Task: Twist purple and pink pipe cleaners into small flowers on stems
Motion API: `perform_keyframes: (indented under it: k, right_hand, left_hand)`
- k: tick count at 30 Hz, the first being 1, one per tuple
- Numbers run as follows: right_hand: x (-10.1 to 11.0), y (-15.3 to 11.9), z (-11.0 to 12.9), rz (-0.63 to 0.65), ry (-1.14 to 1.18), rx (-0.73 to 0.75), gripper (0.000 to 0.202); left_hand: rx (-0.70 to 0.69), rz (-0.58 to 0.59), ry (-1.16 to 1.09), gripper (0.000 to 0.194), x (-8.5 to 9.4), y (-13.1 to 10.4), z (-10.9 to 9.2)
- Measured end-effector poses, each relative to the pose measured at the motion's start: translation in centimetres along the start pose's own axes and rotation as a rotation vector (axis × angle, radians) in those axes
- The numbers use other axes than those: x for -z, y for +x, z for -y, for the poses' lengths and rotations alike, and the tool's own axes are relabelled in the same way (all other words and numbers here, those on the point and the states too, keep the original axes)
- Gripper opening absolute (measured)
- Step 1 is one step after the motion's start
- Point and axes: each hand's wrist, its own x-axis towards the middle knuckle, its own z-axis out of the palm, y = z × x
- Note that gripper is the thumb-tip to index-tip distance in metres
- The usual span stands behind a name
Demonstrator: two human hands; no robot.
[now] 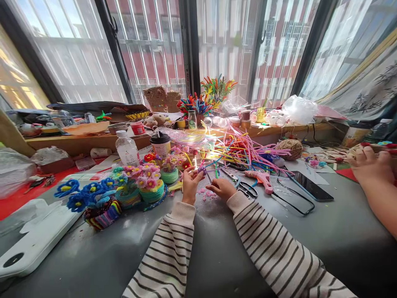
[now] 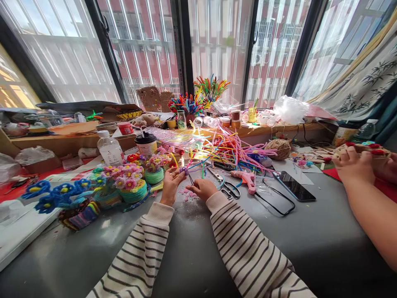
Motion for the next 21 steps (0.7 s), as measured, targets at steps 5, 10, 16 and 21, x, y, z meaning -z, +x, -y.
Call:
perform_keyframes:
  k: [5,10,16,21]
  right_hand:
    - [0.24,-0.12,0.12,-0.058,-0.005,0.006,0.042]
    - [0.09,-0.18,0.2,-0.03,0.017,0.008,0.04]
    - [0.3,-0.1,0.13,-0.035,0.036,0.012,0.04]
    - [0.47,-0.15,0.09,-0.09,0.032,-0.006,0.04]
  left_hand:
    - [-0.002,-0.005,-0.007,0.04,0.02,0.04,-0.05]
    - [-0.023,0.018,-0.004,0.041,0.05,0.06,0.14]
    - [-0.018,0.017,0.006,0.041,0.09,0.1,0.2]
    - [-0.063,-0.03,0.026,0.04,0.26,0.26,0.27]
